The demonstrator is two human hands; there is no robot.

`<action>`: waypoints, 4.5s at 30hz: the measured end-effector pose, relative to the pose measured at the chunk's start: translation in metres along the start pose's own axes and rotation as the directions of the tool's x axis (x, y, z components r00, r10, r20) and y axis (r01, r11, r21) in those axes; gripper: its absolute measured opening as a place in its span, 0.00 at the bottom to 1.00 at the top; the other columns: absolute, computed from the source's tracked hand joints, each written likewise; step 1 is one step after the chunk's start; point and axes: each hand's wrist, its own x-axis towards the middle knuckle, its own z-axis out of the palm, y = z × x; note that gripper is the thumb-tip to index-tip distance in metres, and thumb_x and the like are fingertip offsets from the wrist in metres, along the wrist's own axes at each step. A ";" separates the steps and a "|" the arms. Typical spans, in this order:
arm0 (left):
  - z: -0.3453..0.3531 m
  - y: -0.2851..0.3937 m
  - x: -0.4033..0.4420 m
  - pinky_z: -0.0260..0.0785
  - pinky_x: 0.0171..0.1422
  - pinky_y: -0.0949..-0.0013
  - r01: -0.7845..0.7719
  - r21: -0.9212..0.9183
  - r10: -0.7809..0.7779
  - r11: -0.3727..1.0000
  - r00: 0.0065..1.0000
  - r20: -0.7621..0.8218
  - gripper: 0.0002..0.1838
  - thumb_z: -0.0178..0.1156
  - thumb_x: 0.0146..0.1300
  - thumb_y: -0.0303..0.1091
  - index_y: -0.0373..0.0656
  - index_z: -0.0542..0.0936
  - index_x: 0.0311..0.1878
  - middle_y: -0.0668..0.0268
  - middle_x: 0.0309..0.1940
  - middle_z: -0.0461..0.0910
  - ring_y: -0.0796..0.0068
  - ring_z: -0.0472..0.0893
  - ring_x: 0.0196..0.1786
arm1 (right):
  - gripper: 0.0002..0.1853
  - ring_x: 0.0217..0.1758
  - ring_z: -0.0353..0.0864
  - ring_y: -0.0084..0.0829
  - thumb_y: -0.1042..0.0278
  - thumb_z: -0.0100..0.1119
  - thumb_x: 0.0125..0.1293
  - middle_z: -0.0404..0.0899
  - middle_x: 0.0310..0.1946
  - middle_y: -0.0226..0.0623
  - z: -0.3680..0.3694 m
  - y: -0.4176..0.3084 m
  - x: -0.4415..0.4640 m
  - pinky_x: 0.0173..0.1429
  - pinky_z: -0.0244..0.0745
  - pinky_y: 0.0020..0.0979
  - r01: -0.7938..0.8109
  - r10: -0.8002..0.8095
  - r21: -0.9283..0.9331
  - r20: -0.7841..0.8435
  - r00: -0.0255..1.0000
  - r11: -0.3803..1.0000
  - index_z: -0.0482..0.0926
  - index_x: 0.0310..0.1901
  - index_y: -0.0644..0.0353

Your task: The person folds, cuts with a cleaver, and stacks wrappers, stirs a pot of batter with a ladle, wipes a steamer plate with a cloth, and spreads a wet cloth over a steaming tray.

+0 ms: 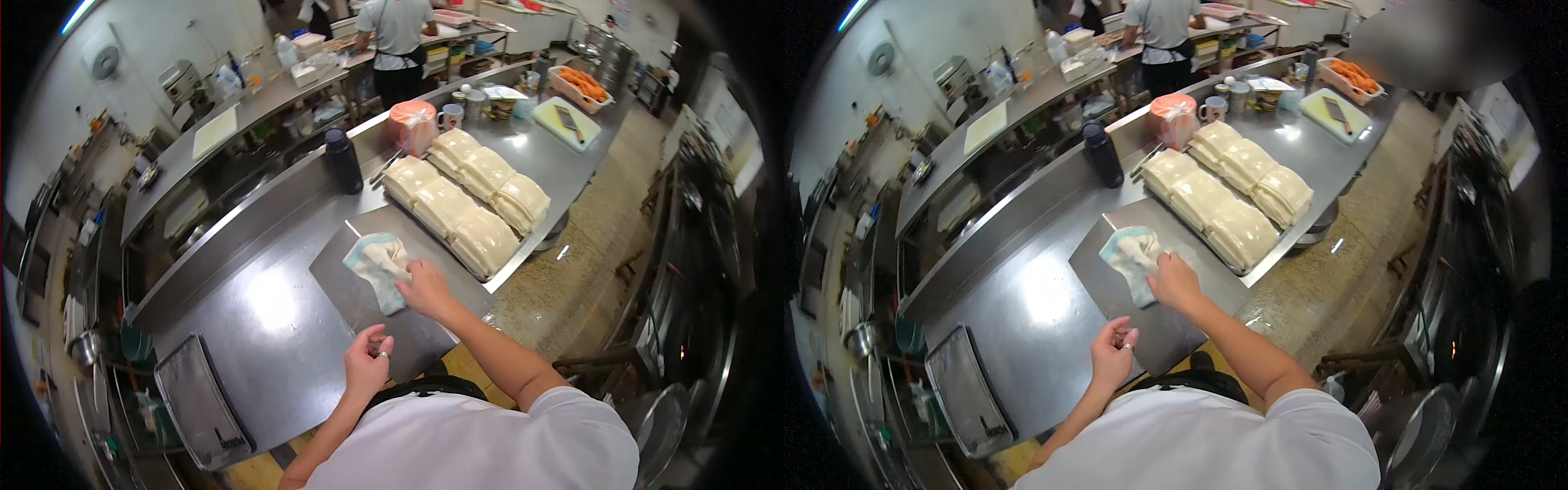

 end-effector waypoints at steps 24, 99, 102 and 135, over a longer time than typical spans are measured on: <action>0.011 -0.025 -0.103 0.77 0.37 0.64 -0.352 -0.020 0.136 0.936 0.306 0.942 0.21 0.70 0.66 0.35 0.41 0.83 0.60 0.58 0.40 0.89 0.69 0.83 0.27 | 0.20 0.49 0.84 0.51 0.64 0.67 0.65 0.83 0.44 0.51 0.014 -0.116 -0.380 0.53 0.79 0.46 -0.685 0.730 0.275 -0.390 0.562 0.674 0.80 0.54 0.66; 0.441 -0.089 -0.988 0.77 0.56 0.52 -0.530 -0.737 0.357 0.418 -0.650 0.671 0.14 0.66 0.67 0.41 0.43 0.88 0.49 0.52 0.47 0.86 0.47 0.85 0.51 | 0.15 0.47 0.89 0.49 0.61 0.66 0.65 0.89 0.42 0.51 0.060 -0.160 -1.385 0.55 0.81 0.44 -0.398 0.121 0.910 -0.385 -0.915 -0.117 0.87 0.45 0.64; 0.469 -0.104 -1.016 0.76 0.59 0.51 -0.527 -0.760 0.350 0.381 -0.678 0.646 0.15 0.66 0.66 0.41 0.42 0.88 0.49 0.51 0.50 0.84 0.47 0.84 0.54 | 0.15 0.47 0.89 0.49 0.61 0.66 0.65 0.89 0.42 0.51 0.059 -0.135 -1.398 0.55 0.81 0.45 -0.408 0.129 0.900 -0.391 -0.911 -0.155 0.88 0.45 0.64; 0.222 0.061 -0.664 0.72 0.52 0.66 -0.345 -0.727 0.772 0.594 -0.009 0.635 0.03 0.63 0.68 0.23 0.38 0.78 0.38 0.57 0.54 0.76 0.65 0.77 0.51 | 0.06 0.53 0.77 0.44 0.74 0.70 0.61 0.79 0.42 0.38 -0.071 -0.390 -1.068 0.63 0.68 0.44 -0.912 -0.193 0.404 -0.891 -0.410 0.070 0.81 0.36 0.59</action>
